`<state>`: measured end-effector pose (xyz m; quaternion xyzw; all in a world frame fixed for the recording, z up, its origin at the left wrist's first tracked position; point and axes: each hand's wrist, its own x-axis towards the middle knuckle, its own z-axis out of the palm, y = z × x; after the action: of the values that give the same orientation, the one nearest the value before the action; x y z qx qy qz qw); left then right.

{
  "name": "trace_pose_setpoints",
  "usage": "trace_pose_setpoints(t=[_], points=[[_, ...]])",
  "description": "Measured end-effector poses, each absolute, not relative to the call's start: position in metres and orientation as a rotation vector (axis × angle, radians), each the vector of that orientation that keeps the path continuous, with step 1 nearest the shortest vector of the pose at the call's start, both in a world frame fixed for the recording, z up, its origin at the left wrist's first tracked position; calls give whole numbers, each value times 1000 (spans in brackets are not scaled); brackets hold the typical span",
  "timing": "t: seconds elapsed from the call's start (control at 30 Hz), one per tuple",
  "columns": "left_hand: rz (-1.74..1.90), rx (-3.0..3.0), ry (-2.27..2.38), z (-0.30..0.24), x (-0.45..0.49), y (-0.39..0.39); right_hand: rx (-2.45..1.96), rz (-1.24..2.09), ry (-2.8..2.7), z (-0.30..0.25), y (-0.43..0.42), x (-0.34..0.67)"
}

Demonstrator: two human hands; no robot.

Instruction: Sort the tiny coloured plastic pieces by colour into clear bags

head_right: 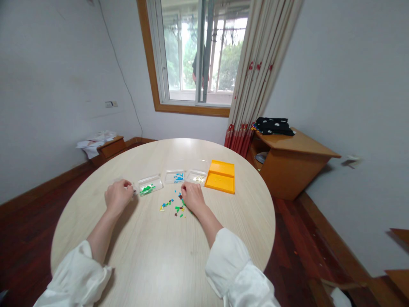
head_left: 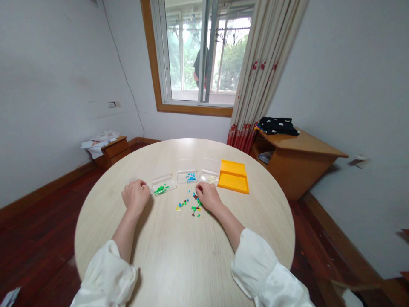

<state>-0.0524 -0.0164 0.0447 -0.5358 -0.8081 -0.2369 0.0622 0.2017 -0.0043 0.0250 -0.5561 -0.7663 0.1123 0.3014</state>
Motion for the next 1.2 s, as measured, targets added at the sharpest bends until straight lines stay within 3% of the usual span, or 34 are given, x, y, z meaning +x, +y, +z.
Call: trace_pose_setpoints(t=[0.37,0.97,1.2], points=[[-1424,-2316,-1968,33,-16,-15,-1059,383,-1961,17,-9,187],[-1596,-2784,-1929,34,10,-24,-968,521,-1920,20,-22,172],[-1742,-2422,-2047,33,-2,-16,-966,465,-2035,22,-22,172]])
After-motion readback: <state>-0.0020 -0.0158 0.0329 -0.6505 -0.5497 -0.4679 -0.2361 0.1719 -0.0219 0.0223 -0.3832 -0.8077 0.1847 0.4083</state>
